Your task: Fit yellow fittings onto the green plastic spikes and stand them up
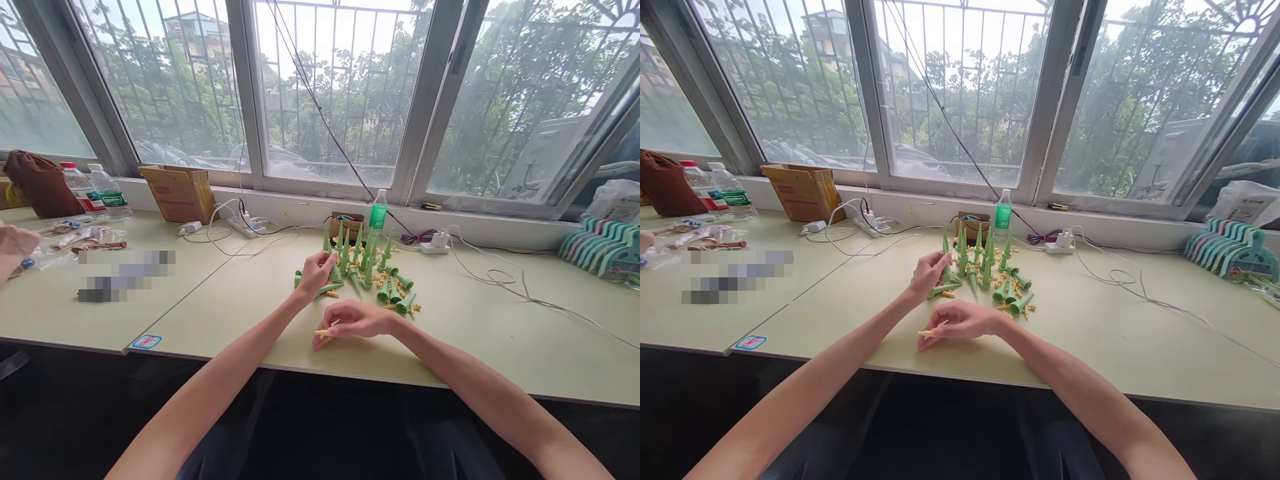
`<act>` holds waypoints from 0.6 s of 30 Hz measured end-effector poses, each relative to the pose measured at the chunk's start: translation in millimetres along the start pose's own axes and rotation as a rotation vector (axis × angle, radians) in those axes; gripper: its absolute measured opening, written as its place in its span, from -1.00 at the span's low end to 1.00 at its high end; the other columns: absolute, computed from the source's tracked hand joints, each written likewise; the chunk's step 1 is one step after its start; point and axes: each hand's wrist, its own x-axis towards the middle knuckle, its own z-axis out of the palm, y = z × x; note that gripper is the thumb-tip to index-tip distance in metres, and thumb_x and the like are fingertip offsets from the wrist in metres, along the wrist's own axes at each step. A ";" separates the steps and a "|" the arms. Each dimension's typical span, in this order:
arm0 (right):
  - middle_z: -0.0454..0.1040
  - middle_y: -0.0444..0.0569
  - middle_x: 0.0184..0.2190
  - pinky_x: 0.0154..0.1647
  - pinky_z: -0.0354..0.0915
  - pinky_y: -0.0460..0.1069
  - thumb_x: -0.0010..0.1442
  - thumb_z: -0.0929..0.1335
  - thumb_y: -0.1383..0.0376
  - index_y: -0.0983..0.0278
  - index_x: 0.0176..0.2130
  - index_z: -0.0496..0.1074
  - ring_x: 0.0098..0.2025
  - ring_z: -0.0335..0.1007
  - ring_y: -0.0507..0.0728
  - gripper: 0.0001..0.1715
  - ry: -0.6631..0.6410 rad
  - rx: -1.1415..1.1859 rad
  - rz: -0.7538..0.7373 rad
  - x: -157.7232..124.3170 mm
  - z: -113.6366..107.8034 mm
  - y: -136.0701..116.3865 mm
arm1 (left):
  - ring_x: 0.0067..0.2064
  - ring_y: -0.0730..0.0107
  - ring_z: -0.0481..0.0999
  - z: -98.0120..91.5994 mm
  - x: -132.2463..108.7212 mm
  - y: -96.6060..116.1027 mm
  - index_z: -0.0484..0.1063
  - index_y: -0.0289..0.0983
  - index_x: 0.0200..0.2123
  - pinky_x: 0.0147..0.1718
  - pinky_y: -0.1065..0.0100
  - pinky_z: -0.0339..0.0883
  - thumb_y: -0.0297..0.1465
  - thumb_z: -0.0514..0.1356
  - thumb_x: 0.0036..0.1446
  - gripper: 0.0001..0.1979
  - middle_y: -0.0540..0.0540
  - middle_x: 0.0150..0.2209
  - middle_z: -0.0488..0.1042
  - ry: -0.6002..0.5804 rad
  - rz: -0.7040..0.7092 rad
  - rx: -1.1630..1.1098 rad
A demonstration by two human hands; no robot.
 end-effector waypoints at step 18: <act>0.44 -0.11 -0.45 -0.49 0.26 -0.08 0.34 0.16 0.06 0.24 -0.30 0.26 -0.57 0.34 -0.01 -0.66 1.007 -0.523 -0.182 1.2 -31.5 21.4 | -0.69 0.64 0.02 -1.0 3.7 -4.4 0.30 -0.28 -0.50 -0.76 0.49 -0.07 -0.04 0.18 0.07 -0.59 0.13 -0.67 0.05 -0.013 -0.001 -0.010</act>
